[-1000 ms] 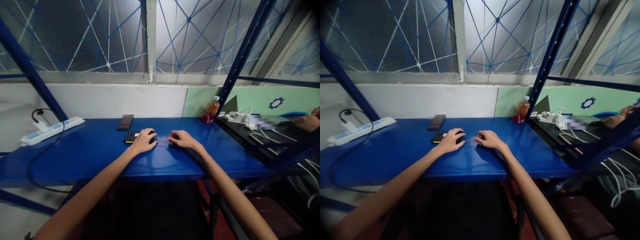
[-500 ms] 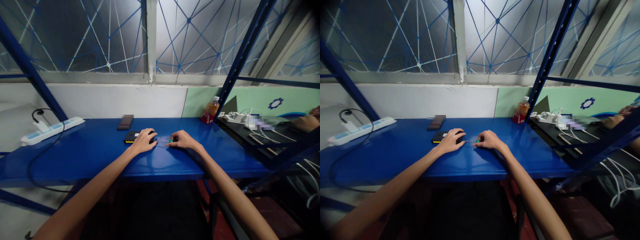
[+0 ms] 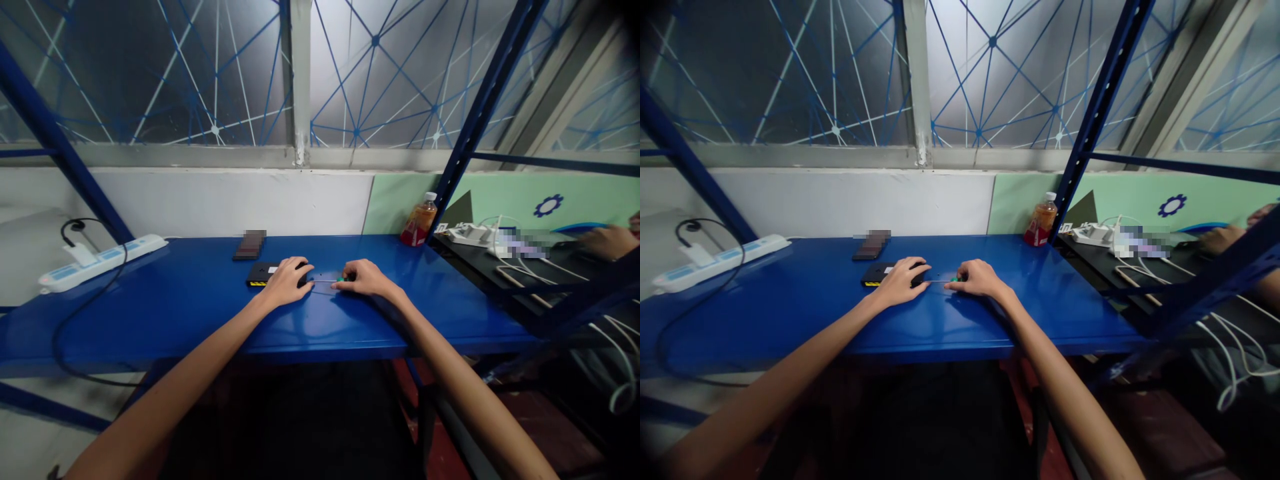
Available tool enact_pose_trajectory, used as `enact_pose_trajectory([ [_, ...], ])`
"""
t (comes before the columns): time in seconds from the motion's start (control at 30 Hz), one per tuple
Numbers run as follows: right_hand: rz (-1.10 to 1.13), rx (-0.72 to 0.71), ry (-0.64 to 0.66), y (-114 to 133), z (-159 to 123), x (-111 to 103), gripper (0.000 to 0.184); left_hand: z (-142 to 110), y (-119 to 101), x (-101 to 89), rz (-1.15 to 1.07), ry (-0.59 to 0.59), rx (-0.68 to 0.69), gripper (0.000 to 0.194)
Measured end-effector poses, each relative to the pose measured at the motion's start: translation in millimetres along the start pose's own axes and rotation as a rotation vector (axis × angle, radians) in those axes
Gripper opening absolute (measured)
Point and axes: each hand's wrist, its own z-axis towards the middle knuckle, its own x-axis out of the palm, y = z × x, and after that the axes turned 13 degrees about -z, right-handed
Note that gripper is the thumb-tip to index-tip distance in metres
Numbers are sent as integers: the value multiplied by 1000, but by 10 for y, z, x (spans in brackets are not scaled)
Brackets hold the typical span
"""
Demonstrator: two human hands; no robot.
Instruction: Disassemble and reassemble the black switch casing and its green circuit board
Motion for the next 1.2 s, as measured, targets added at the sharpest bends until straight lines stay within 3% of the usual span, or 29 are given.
enact_pose_trajectory([
  [0.3, -25, -9, 34, 23, -11, -20, 45, 4, -5, 1, -22, -2, -4, 34],
  [0.5, -11, -30, 13, 34, -26, -56, 55, 3, -4, -2, -29, 13, -14, 34],
  [0.8, 32, -38, 1, -36, 0, -13, 42, 4, -4, 1, -24, 4, -4, 34],
  [1.2, -8, -22, 11, 23, -19, -19, 41, 4, -21, -15, -17, 9, -13, 34],
])
